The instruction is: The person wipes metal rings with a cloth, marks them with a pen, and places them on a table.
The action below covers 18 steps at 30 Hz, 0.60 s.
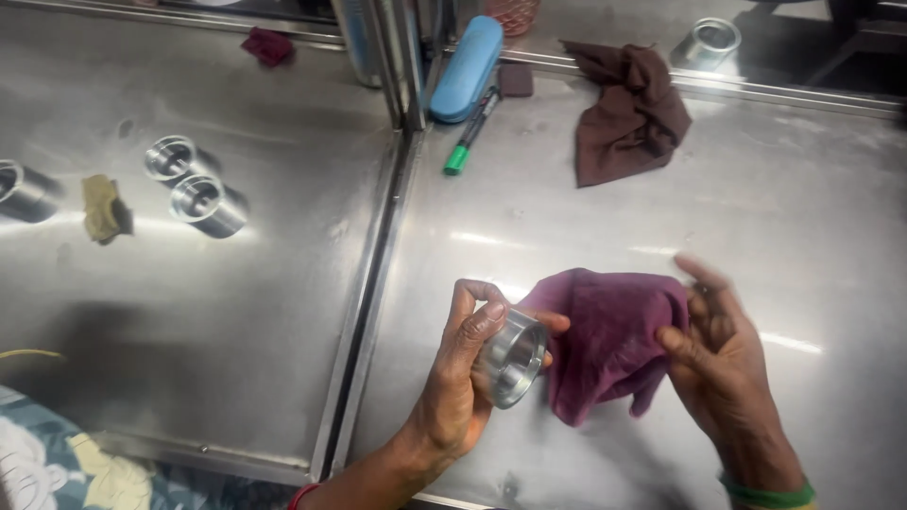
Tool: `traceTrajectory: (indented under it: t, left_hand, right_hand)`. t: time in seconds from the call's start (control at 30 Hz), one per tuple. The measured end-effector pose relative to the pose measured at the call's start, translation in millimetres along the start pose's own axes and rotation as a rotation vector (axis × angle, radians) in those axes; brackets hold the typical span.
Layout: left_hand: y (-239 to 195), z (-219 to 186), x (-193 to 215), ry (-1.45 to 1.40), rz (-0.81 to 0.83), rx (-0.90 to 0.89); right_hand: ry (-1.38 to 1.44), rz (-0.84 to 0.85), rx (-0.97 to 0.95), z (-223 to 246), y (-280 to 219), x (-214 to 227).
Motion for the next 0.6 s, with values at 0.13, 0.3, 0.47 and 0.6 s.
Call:
traceTrajectory:
  t: [0.13,0.3,0.47,0.6]
  left_hand:
    - [2,-7,16,0.144,-0.027,-0.107]
    - [22,9,28,0.533,-0.055,-0.372]
    - [38,72,30,0.25,-0.187,0.032]
    - [11,64,1,-0.107,-0.241,0.188]
  right_hand:
    - [-0.714,0.054,-0.507,-93,-30,79]
    - [-0.666,-0.014,-0.329,-80,-58,44]
    - [-0.88,0.255,0.863,-35,-66,-117]
    - [-0.748,0.356,1.234,-20,-64,-107]
Point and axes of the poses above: each hand's wrist, its own y-axis towards the middle knuckle, its own x-axis out of the back of the hand, z = x × y, the point moved 8 cm from there along y, towards the middle knuckle, and after that the axes turned 4 degrees about x, right-handed, at the moved point
